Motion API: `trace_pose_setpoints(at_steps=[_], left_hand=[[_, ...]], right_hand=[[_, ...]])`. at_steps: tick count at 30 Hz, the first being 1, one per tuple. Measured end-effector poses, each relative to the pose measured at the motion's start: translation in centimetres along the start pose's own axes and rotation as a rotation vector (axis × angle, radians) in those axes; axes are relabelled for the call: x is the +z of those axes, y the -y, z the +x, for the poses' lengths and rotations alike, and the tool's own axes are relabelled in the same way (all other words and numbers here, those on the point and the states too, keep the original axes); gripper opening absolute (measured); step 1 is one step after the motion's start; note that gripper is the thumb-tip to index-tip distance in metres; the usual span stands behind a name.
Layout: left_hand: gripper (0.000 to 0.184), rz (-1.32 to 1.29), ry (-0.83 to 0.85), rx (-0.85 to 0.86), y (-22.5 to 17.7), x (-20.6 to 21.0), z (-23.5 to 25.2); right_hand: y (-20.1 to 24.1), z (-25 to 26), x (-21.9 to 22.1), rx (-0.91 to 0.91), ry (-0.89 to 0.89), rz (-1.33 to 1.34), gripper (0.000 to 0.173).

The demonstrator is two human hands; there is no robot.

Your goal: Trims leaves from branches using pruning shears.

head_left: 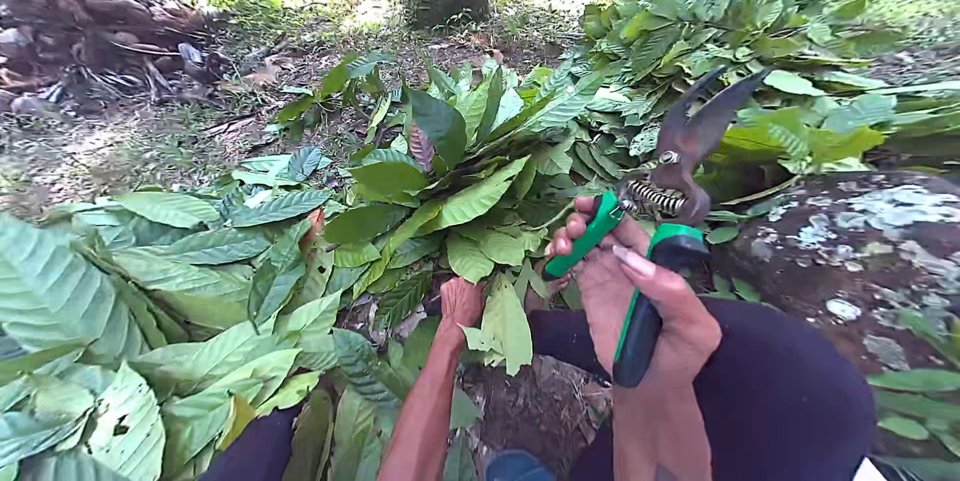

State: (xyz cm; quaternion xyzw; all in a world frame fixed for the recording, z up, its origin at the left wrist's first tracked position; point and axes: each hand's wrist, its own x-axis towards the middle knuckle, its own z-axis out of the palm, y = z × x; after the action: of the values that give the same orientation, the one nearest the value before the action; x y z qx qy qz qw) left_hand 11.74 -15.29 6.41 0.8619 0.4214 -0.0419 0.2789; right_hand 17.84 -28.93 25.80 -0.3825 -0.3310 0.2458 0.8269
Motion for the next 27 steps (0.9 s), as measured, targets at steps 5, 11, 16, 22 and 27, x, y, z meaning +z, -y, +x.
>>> trace_pose_setpoints(at_steps=[5,11,16,22,27], left_hand=[[0.030,-0.044,-0.385,0.216,-3.2,-10.4,0.0],[0.035,-0.072,-0.658,0.363,-8.8,-23.5,0.3],[0.031,-0.093,-0.725,0.316,-6.9,-20.8,4.6],[0.048,-0.058,-0.132,0.102,5.4,-3.6,11.6],[0.042,-0.214,0.030,0.015,8.5,-0.5,9.7]], right_hand=[[4.4,-1.9,-0.9,-0.129,0.139,0.005,0.059],[6.3,-1.8,-2.8,-0.178,0.115,-0.015,0.062],[2.9,-0.1,-3.9,-0.104,0.094,0.065,0.059],[-0.9,0.2,-6.3,0.039,0.005,0.090,0.059],[-2.2,0.8,-7.7,0.066,-0.074,0.077,0.058]])
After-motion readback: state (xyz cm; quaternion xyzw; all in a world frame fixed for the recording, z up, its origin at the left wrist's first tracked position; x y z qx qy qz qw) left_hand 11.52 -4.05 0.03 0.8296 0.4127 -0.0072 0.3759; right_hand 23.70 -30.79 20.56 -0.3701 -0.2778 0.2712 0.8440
